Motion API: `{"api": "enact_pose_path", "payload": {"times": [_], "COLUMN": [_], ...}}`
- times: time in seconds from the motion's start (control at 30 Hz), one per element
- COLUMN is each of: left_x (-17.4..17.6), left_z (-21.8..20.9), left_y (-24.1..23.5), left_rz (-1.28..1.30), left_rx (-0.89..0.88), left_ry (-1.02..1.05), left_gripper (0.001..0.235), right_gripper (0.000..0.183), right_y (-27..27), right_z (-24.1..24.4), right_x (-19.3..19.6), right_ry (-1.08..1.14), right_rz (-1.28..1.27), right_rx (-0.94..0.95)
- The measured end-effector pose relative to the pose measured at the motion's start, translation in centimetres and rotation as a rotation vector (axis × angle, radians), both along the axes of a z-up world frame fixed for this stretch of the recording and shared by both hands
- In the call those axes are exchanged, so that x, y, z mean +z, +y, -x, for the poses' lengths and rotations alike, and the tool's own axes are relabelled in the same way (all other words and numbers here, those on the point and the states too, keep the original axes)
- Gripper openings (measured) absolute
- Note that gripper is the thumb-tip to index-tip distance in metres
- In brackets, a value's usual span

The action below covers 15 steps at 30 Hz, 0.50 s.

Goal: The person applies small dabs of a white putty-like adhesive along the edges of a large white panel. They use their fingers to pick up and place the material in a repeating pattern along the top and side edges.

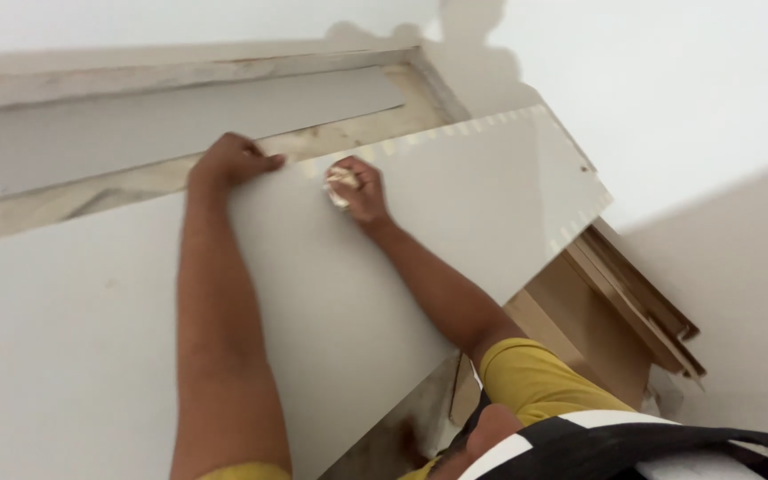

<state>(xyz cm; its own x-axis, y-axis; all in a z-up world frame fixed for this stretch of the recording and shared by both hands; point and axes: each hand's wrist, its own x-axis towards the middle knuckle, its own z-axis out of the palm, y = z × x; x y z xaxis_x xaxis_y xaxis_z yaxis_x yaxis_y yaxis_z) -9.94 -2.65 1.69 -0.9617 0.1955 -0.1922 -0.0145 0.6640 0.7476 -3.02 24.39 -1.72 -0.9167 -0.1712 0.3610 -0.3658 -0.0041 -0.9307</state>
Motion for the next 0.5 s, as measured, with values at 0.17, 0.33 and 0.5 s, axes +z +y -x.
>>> {"api": "enact_pose_path", "payload": {"times": [0.17, 0.33, 0.5], "left_x": [-2.5, -2.6, -6.9], "left_z": [-0.3, 0.7, 2.3], "left_y": [-3.3, -7.0, -7.8], "left_rz": [0.051, 0.109, 0.172], "left_rx": [0.038, 0.158, 0.188], "left_ry": [0.072, 0.018, 0.038], "left_gripper": [0.041, 0.057, 0.070], "right_gripper": [0.020, 0.029, 0.038], "right_y": [-3.8, -7.7, -11.0], "right_z": [-2.5, -3.7, -3.0], "right_x": [0.6, 3.3, 4.3], "right_ry": [0.018, 0.263, 0.307], "right_rz": [-0.115, -0.367, -0.526], "right_rx": [-0.023, -0.098, -0.004]}}
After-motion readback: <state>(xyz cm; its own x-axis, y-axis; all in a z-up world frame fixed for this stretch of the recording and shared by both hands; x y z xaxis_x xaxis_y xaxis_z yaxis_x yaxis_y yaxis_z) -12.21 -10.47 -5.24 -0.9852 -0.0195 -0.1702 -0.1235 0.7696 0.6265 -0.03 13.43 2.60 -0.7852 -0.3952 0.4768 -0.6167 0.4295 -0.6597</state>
